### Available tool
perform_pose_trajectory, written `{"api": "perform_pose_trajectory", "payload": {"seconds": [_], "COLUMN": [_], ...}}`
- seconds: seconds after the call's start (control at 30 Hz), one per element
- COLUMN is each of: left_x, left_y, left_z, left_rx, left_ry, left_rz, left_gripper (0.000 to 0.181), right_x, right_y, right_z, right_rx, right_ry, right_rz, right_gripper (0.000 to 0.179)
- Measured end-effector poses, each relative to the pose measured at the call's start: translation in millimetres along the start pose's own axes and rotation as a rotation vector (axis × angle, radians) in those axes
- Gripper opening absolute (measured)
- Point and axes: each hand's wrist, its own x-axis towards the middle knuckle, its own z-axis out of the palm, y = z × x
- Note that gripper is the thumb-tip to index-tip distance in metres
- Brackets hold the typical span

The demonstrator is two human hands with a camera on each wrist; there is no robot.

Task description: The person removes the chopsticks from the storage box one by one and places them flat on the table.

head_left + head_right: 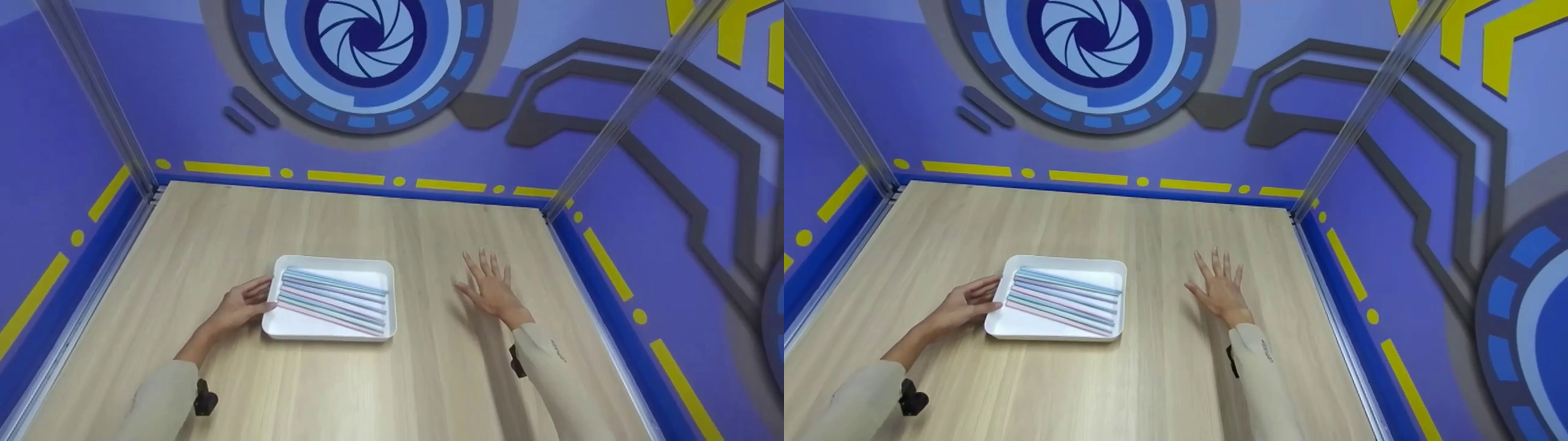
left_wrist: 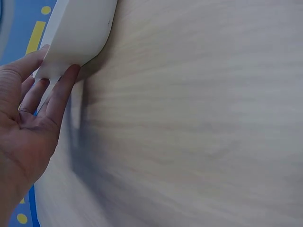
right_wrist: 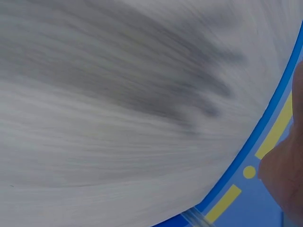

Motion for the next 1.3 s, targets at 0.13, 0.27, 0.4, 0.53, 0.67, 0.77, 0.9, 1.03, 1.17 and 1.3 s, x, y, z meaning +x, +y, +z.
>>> {"api": "perform_pose_trajectory", "payload": {"seconds": [0.13,0.27,0.4,0.53,0.67,0.77,0.9,1.03,1.17,1.3], "left_x": [1.0,-1.0,-1.3,0.6,-0.2,-2.7,-5.6,-8.6,-12.6,-13.9], "left_y": [1.6,0.9,0.5,-0.1,-3.1,-6.9,-12.4,-18.8,-22.9,-24.0], "left_z": [8.2,16.4,22.1,22.4,20.0,19.0,20.6,23.0,23.8,23.3], "left_rx": [0.007,-0.016,-0.039,-0.078,-0.117,-0.135,-0.176,-0.213,-0.227,-0.228], "left_ry": [-0.020,-0.065,-0.096,-0.116,-0.171,-0.208,-0.235,-0.241,-0.235,-0.226], "left_rz": [0.010,0.023,0.031,0.017,0.015,0.037,0.061,0.042,0.027,0.047], "left_gripper": [0.073,0.075,0.076,0.079,0.085,0.087,0.088,0.088,0.087,0.084], "right_x": [3.8,11.1,16.9,20.0,24.5,29.7,36.3,41.8,49.9,59.5], "right_y": [-7,-18,-31,-46,-63,-75,-90,-106,-123,-142], "right_z": [-1,-2,-4,-7,-8,-7,-3,2,9,18], "right_rx": [0.009,0.025,0.053,0.080,0.101,0.110,0.118,0.136,0.182,0.211], "right_ry": [-0.014,-0.022,-0.024,-0.015,-0.006,-0.004,-0.015,-0.022,-0.029,-0.075], "right_rz": [-0.021,-0.042,-0.069,-0.122,-0.191,-0.230,-0.259,-0.304,-0.370,-0.435], "right_gripper": [0.077,0.076,0.074,0.070,0.068,0.066,0.064,0.057,0.041,0.029]}}
